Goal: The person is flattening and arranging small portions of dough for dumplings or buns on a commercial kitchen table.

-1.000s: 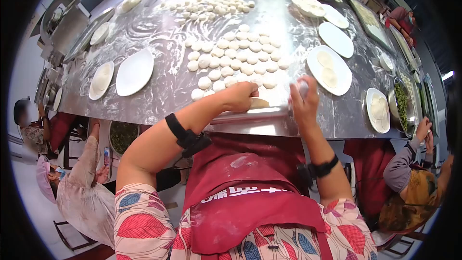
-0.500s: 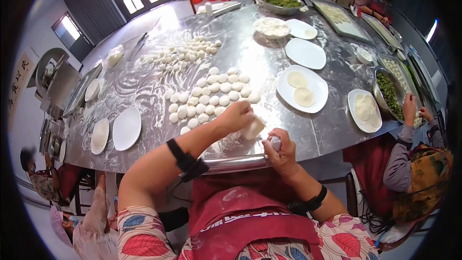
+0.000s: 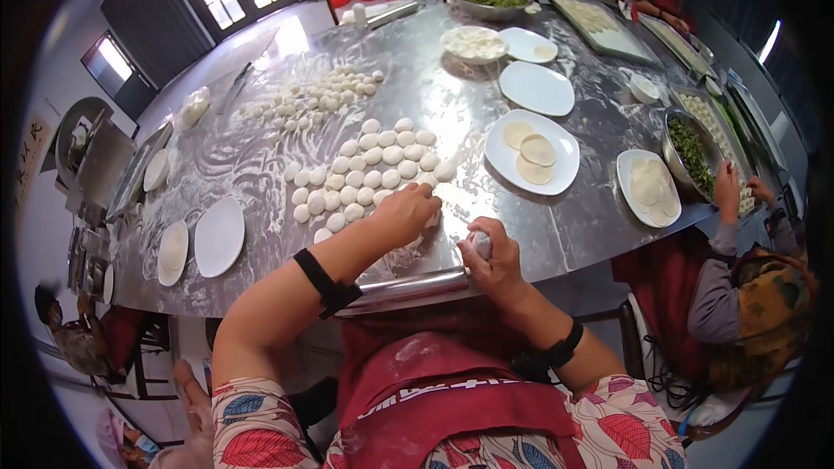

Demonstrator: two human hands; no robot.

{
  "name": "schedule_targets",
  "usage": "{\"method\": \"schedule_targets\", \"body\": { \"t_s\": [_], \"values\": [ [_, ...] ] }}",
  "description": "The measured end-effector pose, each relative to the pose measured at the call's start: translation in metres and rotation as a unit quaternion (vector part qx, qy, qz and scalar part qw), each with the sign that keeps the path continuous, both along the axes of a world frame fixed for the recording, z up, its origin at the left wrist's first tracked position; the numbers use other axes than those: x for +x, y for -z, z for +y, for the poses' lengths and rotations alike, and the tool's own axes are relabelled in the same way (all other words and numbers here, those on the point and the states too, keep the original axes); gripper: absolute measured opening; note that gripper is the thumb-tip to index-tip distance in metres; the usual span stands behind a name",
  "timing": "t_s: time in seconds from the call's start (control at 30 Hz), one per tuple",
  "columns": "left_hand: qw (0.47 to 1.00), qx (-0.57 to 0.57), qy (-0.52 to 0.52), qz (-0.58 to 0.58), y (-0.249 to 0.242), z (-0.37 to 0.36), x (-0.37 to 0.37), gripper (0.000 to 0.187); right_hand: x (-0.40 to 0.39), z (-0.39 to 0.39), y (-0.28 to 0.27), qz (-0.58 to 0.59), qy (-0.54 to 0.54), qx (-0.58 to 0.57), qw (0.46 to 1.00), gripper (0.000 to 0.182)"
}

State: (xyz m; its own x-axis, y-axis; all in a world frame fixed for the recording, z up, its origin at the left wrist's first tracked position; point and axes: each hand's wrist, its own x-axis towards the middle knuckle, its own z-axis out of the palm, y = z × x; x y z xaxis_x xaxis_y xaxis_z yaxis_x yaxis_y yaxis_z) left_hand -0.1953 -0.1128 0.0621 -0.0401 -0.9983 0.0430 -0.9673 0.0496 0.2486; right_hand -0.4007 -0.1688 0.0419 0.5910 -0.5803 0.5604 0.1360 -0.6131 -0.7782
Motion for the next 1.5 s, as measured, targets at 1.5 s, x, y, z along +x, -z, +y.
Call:
{"method": "schedule_targets", "body": {
  "t_s": [1.5],
  "values": [
    [0.939, 0.084, -0.125, 0.31, 0.016, 0.06, 0.019, 0.018, 0.032, -0.014, -0.002, 0.038, 0.015, 0.088, 0.995, 0.022]
  ]
}}
